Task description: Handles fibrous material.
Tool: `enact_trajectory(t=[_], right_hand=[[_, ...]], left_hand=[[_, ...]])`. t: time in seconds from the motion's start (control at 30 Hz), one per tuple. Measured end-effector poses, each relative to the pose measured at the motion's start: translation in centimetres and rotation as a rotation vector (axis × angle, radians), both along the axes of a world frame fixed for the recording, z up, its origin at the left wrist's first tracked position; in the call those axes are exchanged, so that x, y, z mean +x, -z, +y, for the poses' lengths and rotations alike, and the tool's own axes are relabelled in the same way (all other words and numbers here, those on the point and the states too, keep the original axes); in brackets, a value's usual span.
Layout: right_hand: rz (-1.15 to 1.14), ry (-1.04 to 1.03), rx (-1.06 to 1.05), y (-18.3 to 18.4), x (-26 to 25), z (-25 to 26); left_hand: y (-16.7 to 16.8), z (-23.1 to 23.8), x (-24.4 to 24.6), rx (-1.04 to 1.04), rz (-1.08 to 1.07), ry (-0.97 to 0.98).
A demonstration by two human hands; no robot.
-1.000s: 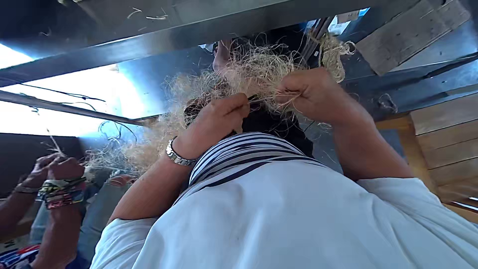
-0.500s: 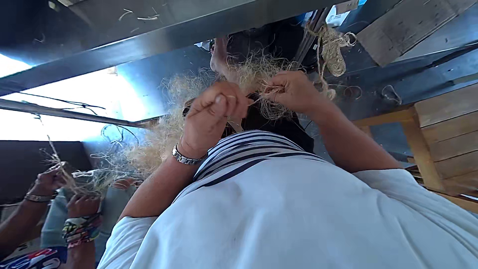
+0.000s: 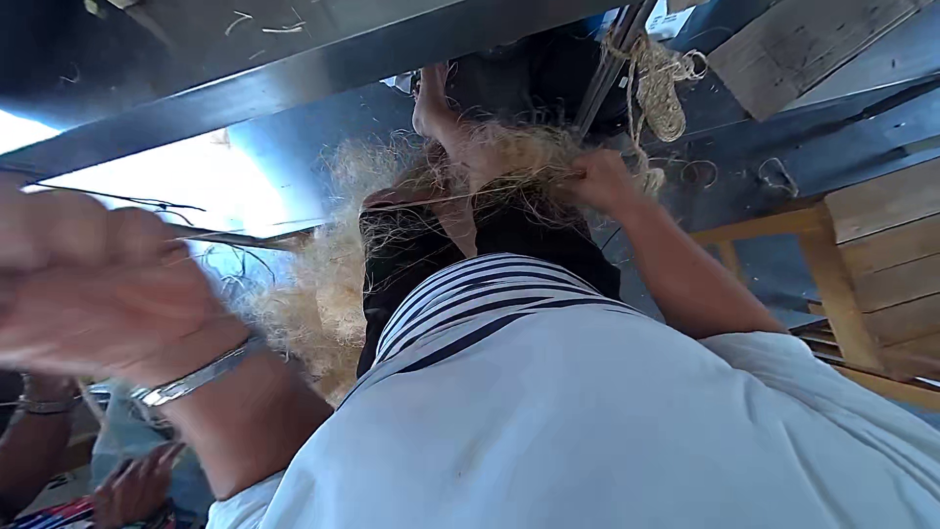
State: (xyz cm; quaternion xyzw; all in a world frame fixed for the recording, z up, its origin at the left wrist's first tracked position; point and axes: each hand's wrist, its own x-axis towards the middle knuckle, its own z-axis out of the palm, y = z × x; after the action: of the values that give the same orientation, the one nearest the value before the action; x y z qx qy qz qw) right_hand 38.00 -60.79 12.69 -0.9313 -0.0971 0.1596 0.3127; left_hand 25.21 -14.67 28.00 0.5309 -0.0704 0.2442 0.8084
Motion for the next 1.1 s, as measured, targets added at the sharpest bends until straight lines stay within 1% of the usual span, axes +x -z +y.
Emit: enact_trajectory(t=[0.03, 0.07, 0.1, 0.13, 0.17, 0.2, 0.23, 0.27, 0.33, 0.37, 0.4, 0.43, 0.47, 0.5, 0.53, 0.6, 0.67, 0.7, 0.77, 0.83, 0.9, 0.97, 1.03, 1.1], right_hand=[[0.02, 0.013, -0.01, 0.1, 0.3, -0.7], [0.036, 0.006, -0.009, 0.0, 0.3, -1.3], [0.065, -0.007, -0.006, -0.2, 0.1, -1.5], [0.096, -0.012, -0.003, -0.6, -0.1, -1.6], [0.113, -0.008, -0.009, -1.1, -0.3, -1.7], [0.103, 0.008, -0.021, -2.2, -0.5, -1.9], [0.075, 0.031, -0.028, -4.0, -0.9, -2.2], [-0.002, 0.051, -0.025, -6.0, -1.4, -2.6], [-0.24, 0.108, 0.018, -9.5, -2.6, -3.5], [-0.375, 0.146, 0.101, -10.4, -3.0, -4.0], [-0.493, 0.189, 0.274, -10.8, -3.3, -4.2], [-0.532, 0.215, 0.549, -11.5, -3.6, -3.3], [-0.441, 0.196, 0.832, -12.5, -4.4, -1.4], [-0.273, 0.114, 1.037, -13.3, -5.4, 0.9], [-0.114, 0.012, 1.121, -13.6, -6.3, 3.3], [0.067, -0.174, 1.058, -12.9, -7.2, 7.7], [0.2, -0.258, 1.006, -12.0, -7.3, 11.2], [0.268, -0.248, 1.016, -11.8, -7.4, 12.4], [0.376, -0.172, 1.104, -11.3, -7.6, 14.2], [0.443, -0.103, 1.198, -11.1, -7.9, 14.9], [0.467, -0.025, 1.253, -10.8, -8.3, 15.2], [0.46, 0.055, 1.32, -10.6, -8.5, 15.2], [0.409, 0.094, 1.388, -10.6, -8.3, 15.1], [0.351, 0.11, 1.43, -10.9, -7.9, 14.8]], left_hand=[[-1.0, 0.7, -1.4, 0.042, 0.025, -0.204], [-1.7, 1.1, -2.5, 0.076, 0.047, -0.351], [-2.5, 0.6, -3.0, 0.164, 0.107, -0.457], [-2.6, 0.7, -3.1, 0.287, 0.17, -0.457], [-2.2, 1.9, -2.8, 0.509, 0.243, -0.358], [-1.6, 3.7, -2.2, 0.784, 0.316, -0.227], [-1.4, 3.0, -1.1, 0.98, 0.434, -0.254], [-1.8, 1.4, -0.2, 1.125, 0.543, -0.276], [-1.8, 0.8, 0.9, 1.352, 0.541, -0.343], [-2.1, 0.3, 0.9, 1.44, 0.509, -0.369], [-2.5, -0.8, 0.8, 1.498, 0.464, -0.374], [-2.7, -2.1, 0.7, 1.525, 0.412, -0.365], [-2.7, -3.7, 0.8, 1.523, 0.369, -0.348], [-2.5, -5.2, 0.9, 1.508, 0.332, -0.323], [-2.3, -6.8, 1.1, 1.499, 0.307, -0.292], [-1.7, -9.5, 1.3, 1.48, 0.267, -0.233], [-1.0, -11.5, 1.3, 1.469, 0.239, -0.192], [-0.7, -12.3, 1.2, 1.466, 0.234, -0.174], [0.0, -13.7, 0.9, 1.481, 0.214, -0.167], [0.8, -14.5, 0.5, 1.542, 0.152, -0.213], [1.6, -14.9, 0.3, 1.591, 0.101, -0.272], [2.3, -15.1, 0.3, 1.607, 0.089, -0.269], [2.7, -15.2, 0.4, 1.586, 0.09, -0.158], [2.9, -14.8, 0.4, 1.51, 0.108, 0.013]])
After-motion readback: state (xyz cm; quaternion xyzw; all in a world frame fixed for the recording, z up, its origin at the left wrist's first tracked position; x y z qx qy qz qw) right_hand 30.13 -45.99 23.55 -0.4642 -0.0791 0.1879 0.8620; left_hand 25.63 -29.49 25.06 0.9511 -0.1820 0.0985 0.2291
